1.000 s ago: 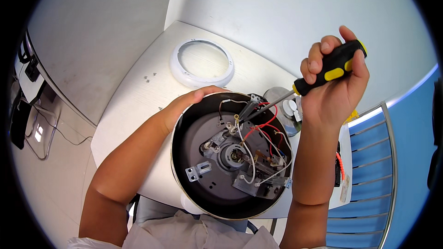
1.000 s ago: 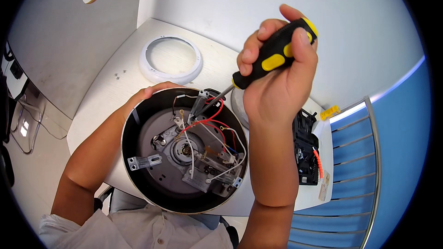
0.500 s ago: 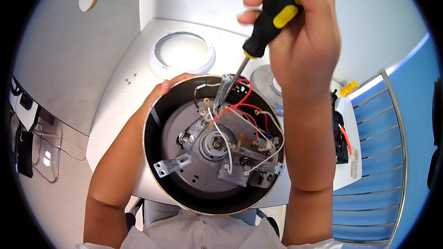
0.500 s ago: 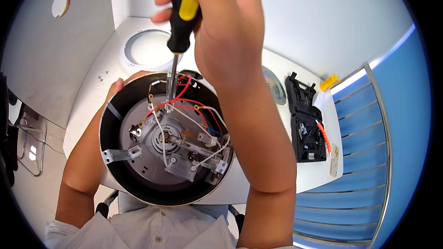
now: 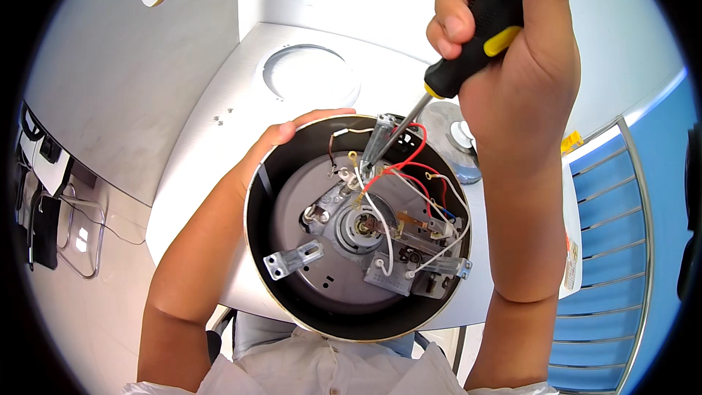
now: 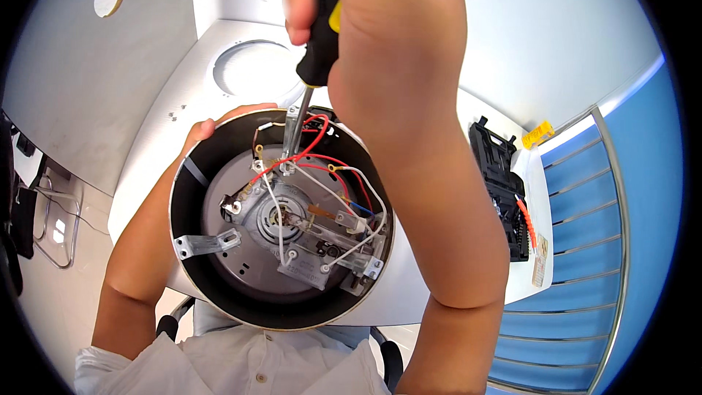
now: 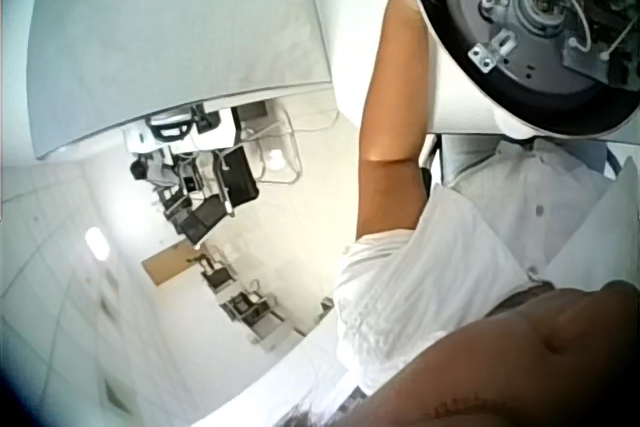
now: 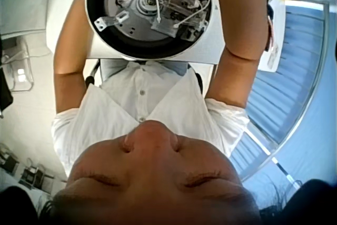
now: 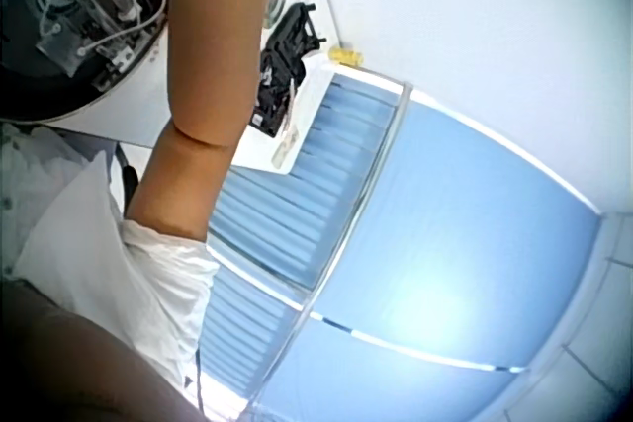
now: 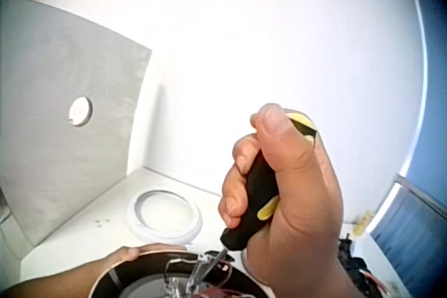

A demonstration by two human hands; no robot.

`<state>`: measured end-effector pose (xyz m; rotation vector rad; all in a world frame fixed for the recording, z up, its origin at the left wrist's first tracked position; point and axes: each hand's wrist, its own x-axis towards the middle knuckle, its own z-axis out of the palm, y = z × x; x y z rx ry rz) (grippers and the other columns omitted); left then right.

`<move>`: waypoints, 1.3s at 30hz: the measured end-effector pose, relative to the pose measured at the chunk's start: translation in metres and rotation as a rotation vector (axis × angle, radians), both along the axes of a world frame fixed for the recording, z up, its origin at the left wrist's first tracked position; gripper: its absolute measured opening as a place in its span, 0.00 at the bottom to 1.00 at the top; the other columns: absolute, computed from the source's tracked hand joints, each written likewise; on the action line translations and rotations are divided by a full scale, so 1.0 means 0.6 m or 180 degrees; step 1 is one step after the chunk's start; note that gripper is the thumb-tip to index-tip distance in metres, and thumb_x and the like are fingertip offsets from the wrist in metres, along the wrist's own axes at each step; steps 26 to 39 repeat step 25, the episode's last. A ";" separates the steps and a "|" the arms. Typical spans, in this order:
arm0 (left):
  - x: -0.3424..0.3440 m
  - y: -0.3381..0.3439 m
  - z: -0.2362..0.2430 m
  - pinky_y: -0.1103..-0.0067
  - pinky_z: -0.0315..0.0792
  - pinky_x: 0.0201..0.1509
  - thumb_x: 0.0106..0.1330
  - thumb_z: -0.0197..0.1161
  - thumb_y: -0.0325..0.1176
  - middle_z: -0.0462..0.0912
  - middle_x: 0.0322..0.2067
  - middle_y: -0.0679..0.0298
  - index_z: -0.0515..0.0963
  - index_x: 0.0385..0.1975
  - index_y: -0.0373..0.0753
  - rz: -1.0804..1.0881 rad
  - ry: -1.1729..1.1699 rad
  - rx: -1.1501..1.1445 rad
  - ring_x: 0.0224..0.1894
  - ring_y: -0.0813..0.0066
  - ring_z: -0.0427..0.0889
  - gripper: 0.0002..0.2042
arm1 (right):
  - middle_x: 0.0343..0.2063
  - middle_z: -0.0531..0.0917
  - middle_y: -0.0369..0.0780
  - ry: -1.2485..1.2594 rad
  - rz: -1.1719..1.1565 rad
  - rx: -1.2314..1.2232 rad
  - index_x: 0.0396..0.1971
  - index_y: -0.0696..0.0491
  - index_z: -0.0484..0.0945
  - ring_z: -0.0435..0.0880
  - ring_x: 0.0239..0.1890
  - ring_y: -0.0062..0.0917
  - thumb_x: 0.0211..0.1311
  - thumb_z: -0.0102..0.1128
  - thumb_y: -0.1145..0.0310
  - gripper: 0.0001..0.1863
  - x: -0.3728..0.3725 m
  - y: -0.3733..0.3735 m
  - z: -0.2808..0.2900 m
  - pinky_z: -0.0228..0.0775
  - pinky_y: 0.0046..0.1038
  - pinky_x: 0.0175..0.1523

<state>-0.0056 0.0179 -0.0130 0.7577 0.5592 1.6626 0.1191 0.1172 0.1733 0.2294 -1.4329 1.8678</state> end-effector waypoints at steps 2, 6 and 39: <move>-0.002 0.003 -0.002 0.66 0.61 0.62 0.50 0.61 0.57 0.70 0.55 0.53 0.65 0.57 0.34 -0.0036 0.0001 0.0007 0.57 0.61 0.70 0.39 | 0.22 0.72 0.40 -0.0018 0.0082 -0.0043 0.40 0.53 0.66 0.69 0.13 0.21 0.64 0.45 0.57 0.15 -0.005 -0.002 0.006 0.64 0.22 0.18; -0.009 0.011 -0.013 0.63 0.55 0.65 0.48 0.60 0.59 0.64 0.59 0.49 0.59 0.61 0.32 -0.0162 0.0123 0.0030 0.60 0.56 0.65 0.45 | 0.23 0.72 0.40 0.0440 0.0934 0.0365 0.40 0.51 0.68 0.69 0.12 0.22 0.66 0.43 0.54 0.15 -0.021 0.043 -0.019 0.64 0.22 0.16; -0.013 0.010 -0.015 0.66 0.58 0.64 0.52 0.59 0.57 0.67 0.57 0.53 0.62 0.60 0.34 -0.0216 0.0141 0.0108 0.58 0.61 0.68 0.40 | 0.37 0.73 0.43 0.0214 0.0488 0.0689 0.43 0.58 0.67 0.73 0.32 0.28 0.66 0.44 0.50 0.23 -0.003 0.057 -0.031 0.64 0.25 0.28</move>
